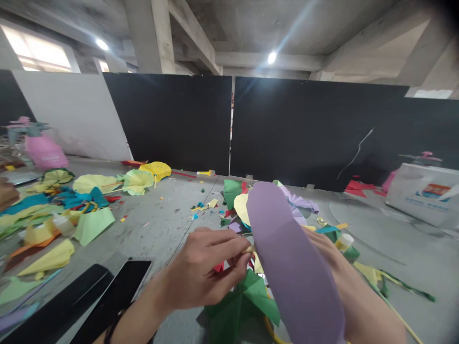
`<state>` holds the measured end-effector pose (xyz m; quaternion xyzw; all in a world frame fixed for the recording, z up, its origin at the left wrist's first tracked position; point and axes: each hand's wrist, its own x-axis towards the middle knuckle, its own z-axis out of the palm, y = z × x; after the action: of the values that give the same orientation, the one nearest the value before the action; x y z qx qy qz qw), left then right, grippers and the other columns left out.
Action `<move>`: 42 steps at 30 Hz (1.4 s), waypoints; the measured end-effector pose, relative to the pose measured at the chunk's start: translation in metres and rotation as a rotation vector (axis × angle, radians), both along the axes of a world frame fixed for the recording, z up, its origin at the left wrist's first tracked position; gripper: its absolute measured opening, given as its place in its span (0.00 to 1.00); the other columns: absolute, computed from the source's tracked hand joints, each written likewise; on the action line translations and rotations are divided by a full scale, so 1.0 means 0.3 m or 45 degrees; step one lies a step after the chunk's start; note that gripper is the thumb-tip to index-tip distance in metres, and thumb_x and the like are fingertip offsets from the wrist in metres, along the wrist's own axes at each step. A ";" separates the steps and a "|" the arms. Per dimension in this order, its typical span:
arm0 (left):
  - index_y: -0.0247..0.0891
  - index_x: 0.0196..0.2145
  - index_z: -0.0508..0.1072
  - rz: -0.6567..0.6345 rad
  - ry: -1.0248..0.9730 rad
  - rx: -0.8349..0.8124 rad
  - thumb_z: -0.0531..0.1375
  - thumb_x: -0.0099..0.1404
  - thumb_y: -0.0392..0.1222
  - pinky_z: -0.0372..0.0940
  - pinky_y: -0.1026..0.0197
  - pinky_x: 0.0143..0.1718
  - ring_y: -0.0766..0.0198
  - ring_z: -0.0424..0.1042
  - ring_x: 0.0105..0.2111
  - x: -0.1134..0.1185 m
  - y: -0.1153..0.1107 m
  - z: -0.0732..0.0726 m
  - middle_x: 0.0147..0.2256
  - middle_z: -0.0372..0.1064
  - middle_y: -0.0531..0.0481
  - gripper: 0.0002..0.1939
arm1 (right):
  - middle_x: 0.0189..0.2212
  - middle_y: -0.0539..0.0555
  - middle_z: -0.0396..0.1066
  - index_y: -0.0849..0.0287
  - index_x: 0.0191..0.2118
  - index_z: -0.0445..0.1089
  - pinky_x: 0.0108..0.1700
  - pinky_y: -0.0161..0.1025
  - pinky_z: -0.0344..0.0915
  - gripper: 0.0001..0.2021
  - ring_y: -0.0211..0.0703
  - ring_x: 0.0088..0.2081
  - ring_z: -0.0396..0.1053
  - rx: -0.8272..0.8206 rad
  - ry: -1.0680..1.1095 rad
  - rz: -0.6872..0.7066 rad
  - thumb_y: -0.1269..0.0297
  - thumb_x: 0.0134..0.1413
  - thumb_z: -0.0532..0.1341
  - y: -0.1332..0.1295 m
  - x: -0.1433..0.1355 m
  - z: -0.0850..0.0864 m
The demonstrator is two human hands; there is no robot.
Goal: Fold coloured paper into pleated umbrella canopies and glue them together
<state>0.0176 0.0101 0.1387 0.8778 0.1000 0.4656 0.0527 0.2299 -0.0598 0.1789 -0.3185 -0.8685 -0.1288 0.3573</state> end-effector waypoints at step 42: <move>0.36 0.39 0.75 0.052 -0.057 -0.352 0.62 0.69 0.30 0.62 0.66 0.31 0.68 0.67 0.28 -0.008 -0.056 0.022 0.29 0.71 0.54 0.04 | 0.42 0.55 0.77 0.52 0.47 0.69 0.34 0.37 0.75 0.11 0.44 0.35 0.76 -0.070 0.099 0.005 0.73 0.69 0.53 0.010 0.018 -0.009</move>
<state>0.0152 -0.0066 0.1453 0.8492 0.1800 0.4679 0.1658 0.2353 -0.0567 0.1761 -0.3310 -0.8579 -0.0918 0.3822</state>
